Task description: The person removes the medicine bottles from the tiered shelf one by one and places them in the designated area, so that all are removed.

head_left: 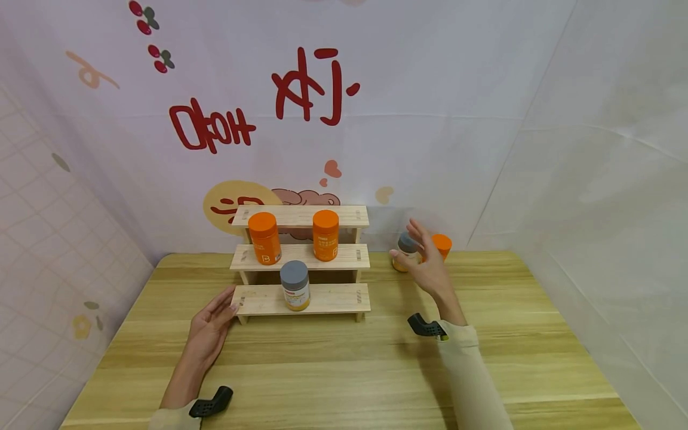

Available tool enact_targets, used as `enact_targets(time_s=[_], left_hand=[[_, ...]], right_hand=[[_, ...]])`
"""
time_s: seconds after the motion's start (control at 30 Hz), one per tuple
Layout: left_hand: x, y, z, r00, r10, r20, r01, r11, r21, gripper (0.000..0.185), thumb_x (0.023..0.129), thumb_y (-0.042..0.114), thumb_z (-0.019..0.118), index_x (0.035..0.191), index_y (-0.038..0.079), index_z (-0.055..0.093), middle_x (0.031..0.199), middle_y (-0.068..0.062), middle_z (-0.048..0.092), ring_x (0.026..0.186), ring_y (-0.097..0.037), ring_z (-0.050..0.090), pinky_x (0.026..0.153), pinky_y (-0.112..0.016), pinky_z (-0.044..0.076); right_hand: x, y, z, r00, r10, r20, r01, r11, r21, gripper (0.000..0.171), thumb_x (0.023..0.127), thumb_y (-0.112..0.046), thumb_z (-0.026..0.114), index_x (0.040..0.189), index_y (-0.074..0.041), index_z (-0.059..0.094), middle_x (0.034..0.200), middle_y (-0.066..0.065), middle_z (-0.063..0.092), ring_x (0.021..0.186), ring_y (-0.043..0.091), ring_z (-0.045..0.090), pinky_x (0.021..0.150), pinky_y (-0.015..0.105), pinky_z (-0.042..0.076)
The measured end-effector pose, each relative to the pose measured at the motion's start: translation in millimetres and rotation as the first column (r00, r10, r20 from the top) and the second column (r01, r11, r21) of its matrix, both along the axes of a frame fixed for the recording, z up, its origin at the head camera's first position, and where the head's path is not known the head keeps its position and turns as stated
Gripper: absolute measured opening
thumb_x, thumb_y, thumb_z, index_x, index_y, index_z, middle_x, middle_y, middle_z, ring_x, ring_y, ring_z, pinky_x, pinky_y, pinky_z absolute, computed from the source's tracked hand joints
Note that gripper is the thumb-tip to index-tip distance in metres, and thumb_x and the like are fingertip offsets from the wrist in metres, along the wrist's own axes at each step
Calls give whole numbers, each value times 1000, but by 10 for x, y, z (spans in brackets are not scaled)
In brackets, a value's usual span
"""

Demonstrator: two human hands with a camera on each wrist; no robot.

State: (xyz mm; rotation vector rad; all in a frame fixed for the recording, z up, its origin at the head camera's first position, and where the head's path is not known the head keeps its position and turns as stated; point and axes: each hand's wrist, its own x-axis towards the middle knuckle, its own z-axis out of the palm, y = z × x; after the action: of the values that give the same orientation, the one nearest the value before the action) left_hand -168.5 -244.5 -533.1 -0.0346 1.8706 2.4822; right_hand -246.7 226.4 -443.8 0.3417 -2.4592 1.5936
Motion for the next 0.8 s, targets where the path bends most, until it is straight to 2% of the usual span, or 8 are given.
enact_targets(time_s=[0.13, 0.23, 0.5, 0.57, 0.8], left_hand=[[5, 0, -3, 1000, -2, 0, 2, 1000, -3, 68, 104, 6, 60, 160, -6, 24, 134, 12, 54, 123, 5, 55, 100, -10, 49], [12, 1, -6, 1000, 1, 3, -1, 1000, -10, 68, 104, 6, 60, 160, -6, 24, 134, 11, 54, 123, 5, 55, 100, -10, 49], [1, 4, -2, 1000, 0, 3, 0, 1000, -10, 68, 103, 7, 61, 160, -6, 25, 134, 11, 55, 123, 4, 55, 100, -11, 49], [-4, 5, 3, 1000, 3, 3, -3, 1000, -5, 69, 103, 7, 61, 160, -7, 24, 133, 11, 55, 123, 4, 55, 100, -11, 49], [1, 5, 23, 1000, 9, 11, -9, 1000, 8, 69, 103, 5, 61, 160, -7, 25, 131, 10, 56, 121, 3, 56, 99, -11, 50]], right_hand=[[15, -80, -12, 999, 34, 21, -33, 999, -31, 85, 95, -31, 76, 163, -37, 25, 166, 14, 33, 149, 42, 35, 121, 62, 31], [22, -133, -34, 997, 66, 29, -65, 997, -37, 86, 95, -31, 76, 163, -37, 23, 164, 14, 36, 148, 43, 38, 120, 63, 33], [46, -245, -21, 995, 102, -1, -102, 993, -59, 83, 96, -24, 75, 163, -32, 26, 158, 19, 43, 148, 36, 41, 124, 57, 30], [72, -287, 25, 993, 117, 2, -116, 991, -73, 81, 97, -22, 74, 162, -31, 27, 157, 17, 44, 147, 35, 42, 124, 57, 31], [103, -416, 21, 985, 173, -23, -175, 979, -104, 77, 97, -18, 73, 160, -33, 31, 154, 12, 49, 142, 36, 47, 122, 56, 35]])
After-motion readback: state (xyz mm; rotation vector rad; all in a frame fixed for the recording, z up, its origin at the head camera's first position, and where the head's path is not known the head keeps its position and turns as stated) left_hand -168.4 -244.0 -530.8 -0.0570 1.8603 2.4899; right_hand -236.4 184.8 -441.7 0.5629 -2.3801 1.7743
